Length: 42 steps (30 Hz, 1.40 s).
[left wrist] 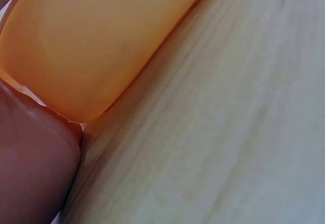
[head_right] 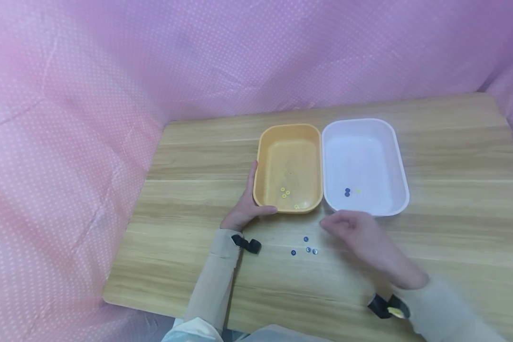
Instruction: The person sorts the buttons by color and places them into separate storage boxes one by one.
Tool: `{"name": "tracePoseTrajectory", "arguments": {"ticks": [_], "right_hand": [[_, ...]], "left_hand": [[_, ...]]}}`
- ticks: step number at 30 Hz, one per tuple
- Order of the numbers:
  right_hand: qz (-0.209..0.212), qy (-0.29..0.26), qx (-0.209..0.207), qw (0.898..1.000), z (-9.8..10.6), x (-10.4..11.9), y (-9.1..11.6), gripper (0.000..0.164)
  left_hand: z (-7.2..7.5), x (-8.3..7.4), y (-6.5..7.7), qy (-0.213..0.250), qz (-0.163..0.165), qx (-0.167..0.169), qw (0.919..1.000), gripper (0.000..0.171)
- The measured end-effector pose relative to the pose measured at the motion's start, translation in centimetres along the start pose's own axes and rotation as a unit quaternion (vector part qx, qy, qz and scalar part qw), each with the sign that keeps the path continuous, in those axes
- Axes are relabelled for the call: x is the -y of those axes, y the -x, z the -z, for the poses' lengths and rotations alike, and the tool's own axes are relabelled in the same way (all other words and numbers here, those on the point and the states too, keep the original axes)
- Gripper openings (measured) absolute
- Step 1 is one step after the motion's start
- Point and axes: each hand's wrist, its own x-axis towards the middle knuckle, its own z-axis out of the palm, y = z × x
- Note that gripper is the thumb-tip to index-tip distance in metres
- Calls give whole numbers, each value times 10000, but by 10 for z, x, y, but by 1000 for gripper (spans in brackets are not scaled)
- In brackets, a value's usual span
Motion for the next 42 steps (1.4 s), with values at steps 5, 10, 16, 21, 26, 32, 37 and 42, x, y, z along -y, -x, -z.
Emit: {"name": "tracePoseTrajectory", "arguments": {"ticks": [5, 10, 16, 21, 26, 32, 37, 42], "right_hand": [[1174, 2133, -381, 9691, -40, -7, 1, 14], [1815, 3360, -239, 9239, -58, -18, 2, 10], [2233, 3870, -688, 8920, -64, -28, 2, 7], [2387, 3988, -747, 8822, -63, -31, 1, 10], [2603, 4096, -872, 8700, -64, -35, 0, 13], [2627, 4182, -911, 8647, -66, -36, -2, 13], [2655, 4266, -968, 8592, -66, -35, -2, 11], [2499, 4349, -966, 8597, -63, -32, -3, 7]], "left_hand": [[-5, -15, 6, 35, 43, 34, 10000, 132], [-6, -16, 7, 60, 41, -18, 10000, 132], [-5, -16, 7, 135, -80, 86, 9998, 131], [-1, -3, 3, 159, -115, 49, 9998, 132], [1, 7, -1, -2, -85, -77, 9999, 132], [1, 9, -2, -84, -119, -135, 9998, 131], [0, 5, 0, -69, -27, -93, 9999, 132], [-4, -12, 5, 12, 13, 21, 10000, 132]]}}
